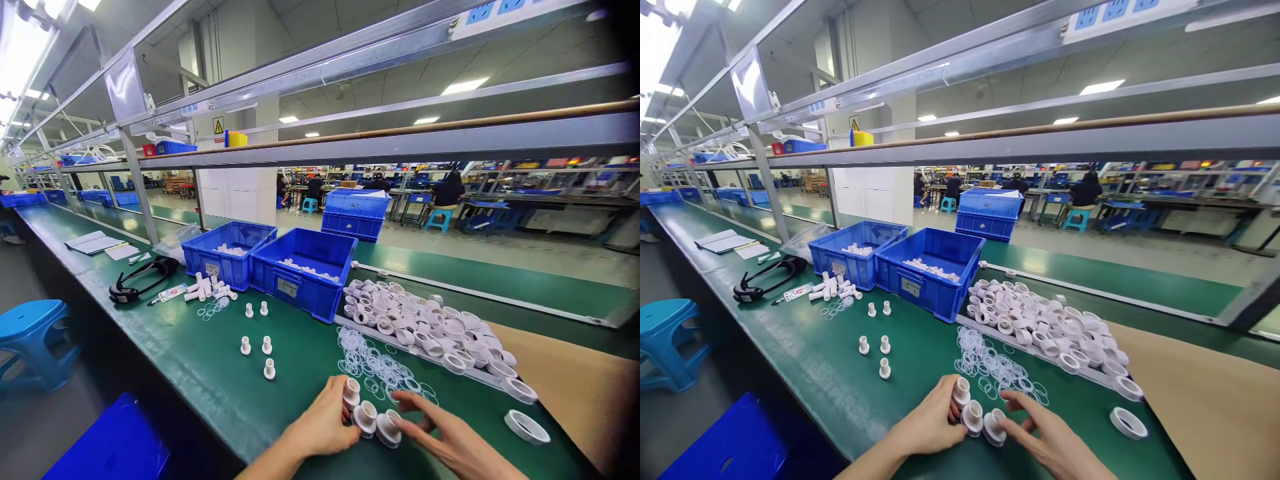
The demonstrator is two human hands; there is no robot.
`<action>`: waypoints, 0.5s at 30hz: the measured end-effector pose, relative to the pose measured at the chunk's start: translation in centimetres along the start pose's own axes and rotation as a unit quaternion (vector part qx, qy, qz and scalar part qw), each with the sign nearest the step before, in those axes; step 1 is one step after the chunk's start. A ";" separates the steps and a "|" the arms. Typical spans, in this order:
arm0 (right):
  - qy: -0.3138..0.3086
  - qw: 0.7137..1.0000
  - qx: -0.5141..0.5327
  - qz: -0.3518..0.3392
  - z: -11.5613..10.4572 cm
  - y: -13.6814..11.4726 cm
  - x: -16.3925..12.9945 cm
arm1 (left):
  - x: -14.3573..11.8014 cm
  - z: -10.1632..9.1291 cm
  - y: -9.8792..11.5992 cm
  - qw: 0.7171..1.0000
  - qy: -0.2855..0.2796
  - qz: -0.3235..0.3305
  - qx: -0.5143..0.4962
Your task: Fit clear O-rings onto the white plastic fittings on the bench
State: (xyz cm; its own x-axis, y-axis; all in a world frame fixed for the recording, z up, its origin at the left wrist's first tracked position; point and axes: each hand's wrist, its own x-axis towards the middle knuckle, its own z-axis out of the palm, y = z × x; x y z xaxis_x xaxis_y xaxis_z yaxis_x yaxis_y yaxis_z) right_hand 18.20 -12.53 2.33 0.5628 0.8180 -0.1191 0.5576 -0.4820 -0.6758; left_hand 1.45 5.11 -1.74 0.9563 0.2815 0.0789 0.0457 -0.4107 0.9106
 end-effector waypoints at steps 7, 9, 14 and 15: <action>0.119 0.993 -0.016 -0.011 -0.7 2.0 4.7 | 0.6 1.3 -1.9 0.999 0.015 0.036 0.001; 0.140 0.990 -0.024 -0.015 0.5 2.8 6.2 | 0.5 1.6 -2.3 0.999 0.029 0.033 -0.006; 0.151 0.988 0.032 0.004 1.6 5.2 7.8 | 0.0 1.7 -2.5 0.996 0.071 0.029 0.036; 0.155 0.987 0.051 0.011 1.6 5.8 8.0 | 0.0 1.6 -2.4 0.994 0.083 0.035 0.056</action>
State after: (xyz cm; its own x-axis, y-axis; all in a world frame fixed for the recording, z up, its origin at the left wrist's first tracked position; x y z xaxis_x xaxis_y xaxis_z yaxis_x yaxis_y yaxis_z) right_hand 24.94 -8.32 -3.72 0.7423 0.6650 0.0820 0.4874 -0.4519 -0.7472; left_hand 1.80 4.70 -4.62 0.8982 0.3834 0.2149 0.0210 -0.5258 0.8504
